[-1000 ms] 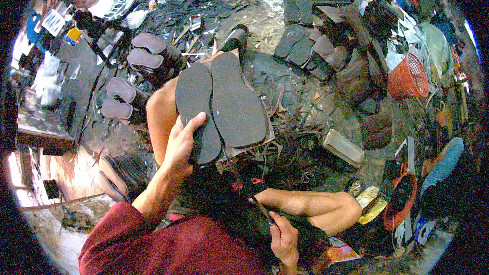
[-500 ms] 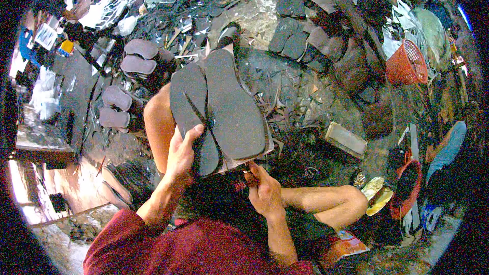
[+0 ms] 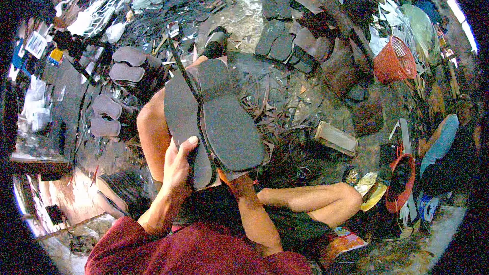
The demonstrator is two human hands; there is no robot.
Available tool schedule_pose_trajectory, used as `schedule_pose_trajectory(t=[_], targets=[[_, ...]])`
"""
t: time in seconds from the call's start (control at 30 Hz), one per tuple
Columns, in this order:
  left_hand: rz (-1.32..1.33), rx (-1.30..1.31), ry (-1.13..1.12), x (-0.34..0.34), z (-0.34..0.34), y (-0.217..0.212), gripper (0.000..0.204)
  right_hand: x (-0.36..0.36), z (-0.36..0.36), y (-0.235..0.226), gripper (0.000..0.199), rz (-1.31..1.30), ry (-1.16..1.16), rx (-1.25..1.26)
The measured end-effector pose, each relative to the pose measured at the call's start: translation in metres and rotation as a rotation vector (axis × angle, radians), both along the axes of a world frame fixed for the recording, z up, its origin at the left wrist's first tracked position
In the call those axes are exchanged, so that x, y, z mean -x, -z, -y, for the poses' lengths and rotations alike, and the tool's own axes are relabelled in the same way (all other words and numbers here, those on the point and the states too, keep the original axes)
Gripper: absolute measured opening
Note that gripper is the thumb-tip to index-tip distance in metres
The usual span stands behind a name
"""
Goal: The person sits on the floor and uses a knife to cut and trim rubber shoe soles. They repeatedly pick up soles, slice along edges, and place trimmed pieces aside.
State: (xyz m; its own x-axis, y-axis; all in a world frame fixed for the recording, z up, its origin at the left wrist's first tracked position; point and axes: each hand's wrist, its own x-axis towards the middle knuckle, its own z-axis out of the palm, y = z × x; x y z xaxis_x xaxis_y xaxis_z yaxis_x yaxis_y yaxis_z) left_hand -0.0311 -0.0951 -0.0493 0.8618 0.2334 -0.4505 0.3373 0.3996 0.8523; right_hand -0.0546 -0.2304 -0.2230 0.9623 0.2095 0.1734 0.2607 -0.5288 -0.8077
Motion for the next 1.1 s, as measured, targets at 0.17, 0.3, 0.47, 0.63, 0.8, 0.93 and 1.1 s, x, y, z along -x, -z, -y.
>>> schedule_pose_trajectory(t=[0.17,0.3,0.47,0.63,0.8,0.93,1.1], targets=[[0.017,-0.009,0.036,0.009,-0.010,0.003,0.059,-0.031,0.010,-0.042,0.061,-0.164,-0.016,-0.215],[0.021,-0.068,0.109,0.017,-0.014,0.010,0.062,-0.054,0.021,-0.087,0.064,-0.321,-0.034,-0.407],[0.081,-0.173,0.200,0.029,-0.028,0.018,0.066,-0.106,0.001,-0.134,0.069,-0.638,-0.102,-0.762],[0.111,-0.263,0.249,0.046,-0.026,0.009,0.067,-0.088,-0.007,-0.161,0.080,-0.483,-0.159,-0.971],[0.304,-0.185,0.196,0.013,-0.035,-0.010,0.061,-0.046,0.008,-0.169,0.087,-0.527,-0.185,-0.972],[0.607,-0.692,-0.054,-0.035,-0.084,-0.042,0.043,-0.023,0.047,-0.170,0.054,-0.361,0.197,-0.862],[0.421,0.063,-0.365,-0.061,-0.081,-0.044,0.035,0.009,0.107,-0.152,0.049,0.000,0.509,-0.654]])
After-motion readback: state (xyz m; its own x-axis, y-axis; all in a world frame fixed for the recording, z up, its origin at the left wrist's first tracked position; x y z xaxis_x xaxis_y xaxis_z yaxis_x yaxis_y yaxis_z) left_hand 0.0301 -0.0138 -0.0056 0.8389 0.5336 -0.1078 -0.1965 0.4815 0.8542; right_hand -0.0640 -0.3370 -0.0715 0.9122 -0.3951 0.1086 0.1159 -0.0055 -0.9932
